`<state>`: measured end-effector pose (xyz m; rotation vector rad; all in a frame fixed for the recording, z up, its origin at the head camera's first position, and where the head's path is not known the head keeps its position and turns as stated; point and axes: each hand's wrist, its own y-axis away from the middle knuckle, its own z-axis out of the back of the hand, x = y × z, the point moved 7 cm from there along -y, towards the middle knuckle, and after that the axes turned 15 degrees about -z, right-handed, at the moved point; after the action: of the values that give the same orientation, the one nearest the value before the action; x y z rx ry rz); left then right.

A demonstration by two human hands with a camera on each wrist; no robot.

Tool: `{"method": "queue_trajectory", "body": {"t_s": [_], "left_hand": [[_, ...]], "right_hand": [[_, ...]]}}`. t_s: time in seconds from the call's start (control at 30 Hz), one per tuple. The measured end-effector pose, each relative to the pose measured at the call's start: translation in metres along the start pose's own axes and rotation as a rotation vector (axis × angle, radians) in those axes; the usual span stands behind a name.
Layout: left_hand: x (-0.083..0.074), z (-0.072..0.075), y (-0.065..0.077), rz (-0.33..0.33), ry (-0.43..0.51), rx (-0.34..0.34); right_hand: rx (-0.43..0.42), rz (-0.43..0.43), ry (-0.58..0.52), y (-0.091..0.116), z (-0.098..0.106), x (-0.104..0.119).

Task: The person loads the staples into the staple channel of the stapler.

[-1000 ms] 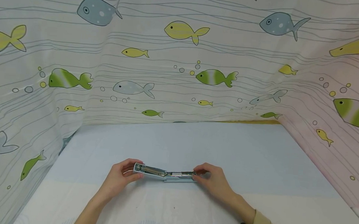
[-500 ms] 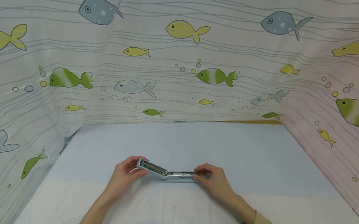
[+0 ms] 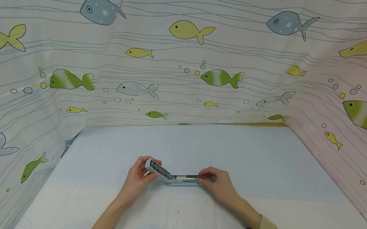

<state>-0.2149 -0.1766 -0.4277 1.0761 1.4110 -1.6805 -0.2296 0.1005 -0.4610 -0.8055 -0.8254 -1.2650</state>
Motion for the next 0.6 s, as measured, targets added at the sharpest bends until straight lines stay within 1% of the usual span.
{"method": "queue_trajectory", "body": {"t_s": [0.17,0.3,0.5,0.6], "left_hand": [[0.0,-0.006,-0.003,-0.043,0.005,0.001],[-0.001,-0.01,-0.005,-0.061,0.023,-0.005],[-0.004,-0.016,-0.007,-0.058,0.017,-0.027],[-0.003,-0.018,-0.008,-0.029,0.006,-0.054]], "right_hand": [[0.009,-0.012,-0.016,0.0,0.0,-0.001],[0.014,-0.015,-0.025,0.0,-0.001,-0.002],[0.023,-0.02,-0.021,0.0,-0.001,-0.003],[0.026,-0.022,-0.02,0.001,-0.001,-0.002]]}}
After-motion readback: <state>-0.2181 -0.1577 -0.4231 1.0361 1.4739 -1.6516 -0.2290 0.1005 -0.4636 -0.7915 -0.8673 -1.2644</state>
